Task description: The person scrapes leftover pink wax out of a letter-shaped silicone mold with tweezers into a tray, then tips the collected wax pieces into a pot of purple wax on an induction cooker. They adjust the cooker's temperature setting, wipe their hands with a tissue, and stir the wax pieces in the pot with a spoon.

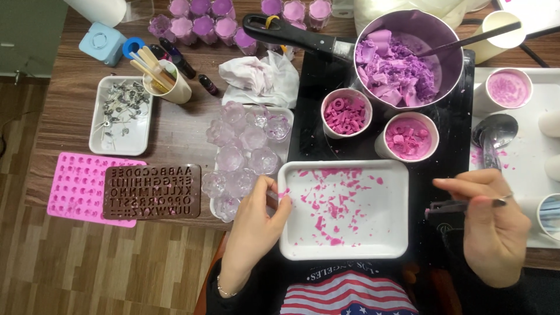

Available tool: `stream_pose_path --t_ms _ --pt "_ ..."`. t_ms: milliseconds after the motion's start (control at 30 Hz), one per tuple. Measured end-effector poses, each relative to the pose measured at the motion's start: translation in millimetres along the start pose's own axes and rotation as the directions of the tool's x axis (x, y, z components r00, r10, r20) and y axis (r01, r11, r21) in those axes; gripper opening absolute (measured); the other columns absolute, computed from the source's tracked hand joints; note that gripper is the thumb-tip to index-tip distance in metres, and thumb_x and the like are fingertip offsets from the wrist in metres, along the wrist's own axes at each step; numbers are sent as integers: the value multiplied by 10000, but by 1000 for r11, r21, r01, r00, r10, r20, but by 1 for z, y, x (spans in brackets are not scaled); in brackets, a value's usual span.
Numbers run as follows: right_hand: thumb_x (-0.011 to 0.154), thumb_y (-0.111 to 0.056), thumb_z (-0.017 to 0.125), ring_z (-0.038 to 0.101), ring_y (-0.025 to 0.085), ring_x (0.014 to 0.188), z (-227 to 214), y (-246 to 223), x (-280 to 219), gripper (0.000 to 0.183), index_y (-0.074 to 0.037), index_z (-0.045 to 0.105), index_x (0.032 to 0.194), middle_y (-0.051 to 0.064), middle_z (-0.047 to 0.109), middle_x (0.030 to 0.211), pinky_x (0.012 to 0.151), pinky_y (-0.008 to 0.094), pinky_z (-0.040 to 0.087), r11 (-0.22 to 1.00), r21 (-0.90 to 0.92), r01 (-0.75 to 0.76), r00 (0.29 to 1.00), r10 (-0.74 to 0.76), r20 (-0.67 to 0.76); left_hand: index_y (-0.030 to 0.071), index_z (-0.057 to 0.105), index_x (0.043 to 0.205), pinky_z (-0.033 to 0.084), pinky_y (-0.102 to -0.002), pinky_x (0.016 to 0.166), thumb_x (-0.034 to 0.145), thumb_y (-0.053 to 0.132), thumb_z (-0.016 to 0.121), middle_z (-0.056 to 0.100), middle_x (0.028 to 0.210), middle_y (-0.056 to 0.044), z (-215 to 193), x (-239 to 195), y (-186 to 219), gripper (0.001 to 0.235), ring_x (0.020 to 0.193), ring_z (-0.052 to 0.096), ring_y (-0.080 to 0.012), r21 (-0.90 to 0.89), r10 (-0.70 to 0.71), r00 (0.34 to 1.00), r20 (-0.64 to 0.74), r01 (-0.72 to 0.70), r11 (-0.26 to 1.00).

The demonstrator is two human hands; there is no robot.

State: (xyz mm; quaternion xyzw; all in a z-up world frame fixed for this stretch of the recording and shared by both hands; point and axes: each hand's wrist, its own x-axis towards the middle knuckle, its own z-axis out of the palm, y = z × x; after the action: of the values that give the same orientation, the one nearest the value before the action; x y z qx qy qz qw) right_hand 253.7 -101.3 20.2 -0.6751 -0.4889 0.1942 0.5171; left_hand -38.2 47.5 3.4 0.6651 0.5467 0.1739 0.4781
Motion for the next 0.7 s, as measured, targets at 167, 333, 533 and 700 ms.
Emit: stream_pose_path --t_ms 167,333,533,700 --pt "1163 -244 508 660 179 879 5 14 -5 364 92 645 1185 156 621 1079 802 271 567 957 287 27 998 -40 40 33 468 1055 545 -300 573 966 121 611 711 825 -108 -10 -9 -29 189 723 712 -130 -293 85 987 135 -42 955" --pt "1151 -205 526 712 245 916 8 11 -3 342 123 622 1129 190 622 1077 847 345 628 954 296 36 993 -67 94 43 448 1073 484 -263 511 1003 103 578 699 811 -77 -19 -16 -39 159 644 608 -80 -420 87 978 188 0 907" --pt "1240 -256 497 712 247 945 -7 36 -5 386 95 618 1134 184 644 1104 837 334 621 874 468 133 991 -133 -32 52 435 1056 460 -233 460 992 107 570 701 777 -65 -13 -10 -31 159 594 615 -59 -454 51 969 241 66 888" --pt "1316 -290 451 638 246 979 -15 60 -2 485 94 577 1049 195 612 1057 948 357 552 903 396 165 985 -126 -122 50 440 1057 474 -262 446 980 127 578 712 751 -91 3 0 -11 176 557 625 -84 -354 39 957 288 69 933"
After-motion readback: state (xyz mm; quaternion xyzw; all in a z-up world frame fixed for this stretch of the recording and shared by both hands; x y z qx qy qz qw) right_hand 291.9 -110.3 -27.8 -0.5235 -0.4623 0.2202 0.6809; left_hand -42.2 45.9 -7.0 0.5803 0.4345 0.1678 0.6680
